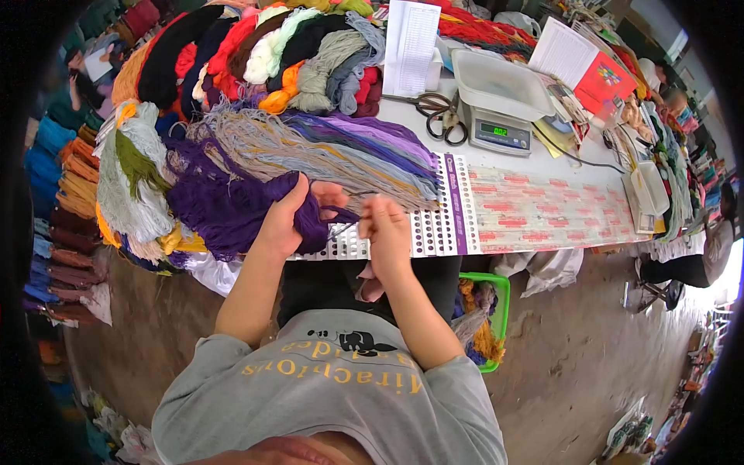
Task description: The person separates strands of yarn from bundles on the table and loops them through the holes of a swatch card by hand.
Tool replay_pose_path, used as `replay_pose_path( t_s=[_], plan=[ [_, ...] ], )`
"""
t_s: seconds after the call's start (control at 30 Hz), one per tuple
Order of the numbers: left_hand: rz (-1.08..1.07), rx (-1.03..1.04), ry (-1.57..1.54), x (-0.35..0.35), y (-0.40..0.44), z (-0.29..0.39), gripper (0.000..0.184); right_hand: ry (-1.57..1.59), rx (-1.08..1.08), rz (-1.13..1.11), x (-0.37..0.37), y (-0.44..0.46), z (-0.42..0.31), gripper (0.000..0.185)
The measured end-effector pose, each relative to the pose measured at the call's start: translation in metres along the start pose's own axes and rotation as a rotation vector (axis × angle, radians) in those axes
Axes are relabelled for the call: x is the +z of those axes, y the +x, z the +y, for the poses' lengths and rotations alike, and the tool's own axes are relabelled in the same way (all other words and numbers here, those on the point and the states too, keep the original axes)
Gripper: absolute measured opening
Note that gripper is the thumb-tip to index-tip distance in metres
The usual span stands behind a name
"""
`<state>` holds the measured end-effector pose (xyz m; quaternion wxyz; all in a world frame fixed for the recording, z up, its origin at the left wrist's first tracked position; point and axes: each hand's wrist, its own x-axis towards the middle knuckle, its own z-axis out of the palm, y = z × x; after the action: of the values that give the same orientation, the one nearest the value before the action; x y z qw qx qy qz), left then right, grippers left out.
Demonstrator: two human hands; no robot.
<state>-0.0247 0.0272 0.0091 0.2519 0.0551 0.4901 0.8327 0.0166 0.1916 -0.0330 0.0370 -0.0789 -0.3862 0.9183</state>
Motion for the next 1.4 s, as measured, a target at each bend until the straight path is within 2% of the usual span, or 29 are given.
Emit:
replay_pose_path(
  t_s=[0.07, 0.1, 0.17, 0.23, 0.33, 0.4, 0.43, 0.53, 0.63, 1.27, 1.37, 1.4],
  plan=[
    [-0.027, 0.077, -0.001, 0.011, 0.001, -0.006, 0.052, -0.376, 0.011, -0.106, 0.006, -0.007, 0.001, 0.021],
    [-0.092, 0.078, 0.087, 0.009, 0.000, -0.007, 0.050, -0.445, -0.045, -0.135, 0.021, -0.013, -0.004, 0.015],
    [-0.107, 0.042, 0.077, 0.011, -0.002, -0.012, 0.042, -0.451, -0.150, -0.178, 0.026, -0.013, 0.006, 0.011],
    [-0.093, 0.009, 0.140, 0.015, -0.004, -0.009, 0.040, -0.435, -0.094, -0.189, 0.026, -0.014, 0.006, 0.009],
    [-0.188, -0.042, -0.014, 0.011, -0.004, -0.008, 0.041, -0.426, -0.117, -0.191, 0.019, -0.013, 0.008, 0.011],
    [-0.148, -0.063, -0.159, 0.011, -0.002, -0.008, 0.042, -0.386, -0.111, -0.201, 0.014, -0.012, 0.009, 0.011],
    [-0.045, -0.087, -0.204, 0.016, -0.002, -0.008, 0.045, -0.346, -0.106, -0.211, 0.013, -0.012, 0.009, 0.012],
    [0.082, -0.014, -0.187, 0.016, 0.002, -0.007, 0.044, -0.267, -0.023, -0.173, 0.018, -0.017, 0.002, 0.015],
    [0.105, -0.005, -0.152, 0.012, 0.001, -0.003, 0.044, -0.154, 0.019, -0.157, 0.020, -0.016, 0.001, 0.018],
    [0.020, 0.055, -0.114, 0.007, -0.001, -0.001, 0.044, -0.246, -0.006, -0.202, 0.014, -0.020, 0.000, 0.017],
    [0.020, 0.025, -0.118, 0.005, -0.002, -0.001, 0.043, -0.206, 0.310, -0.418, 0.015, -0.022, -0.009, 0.020],
    [0.070, 0.024, -0.022, 0.004, -0.002, -0.002, 0.042, -0.203, 0.338, -0.463, 0.015, -0.023, -0.012, 0.021]
  ],
)
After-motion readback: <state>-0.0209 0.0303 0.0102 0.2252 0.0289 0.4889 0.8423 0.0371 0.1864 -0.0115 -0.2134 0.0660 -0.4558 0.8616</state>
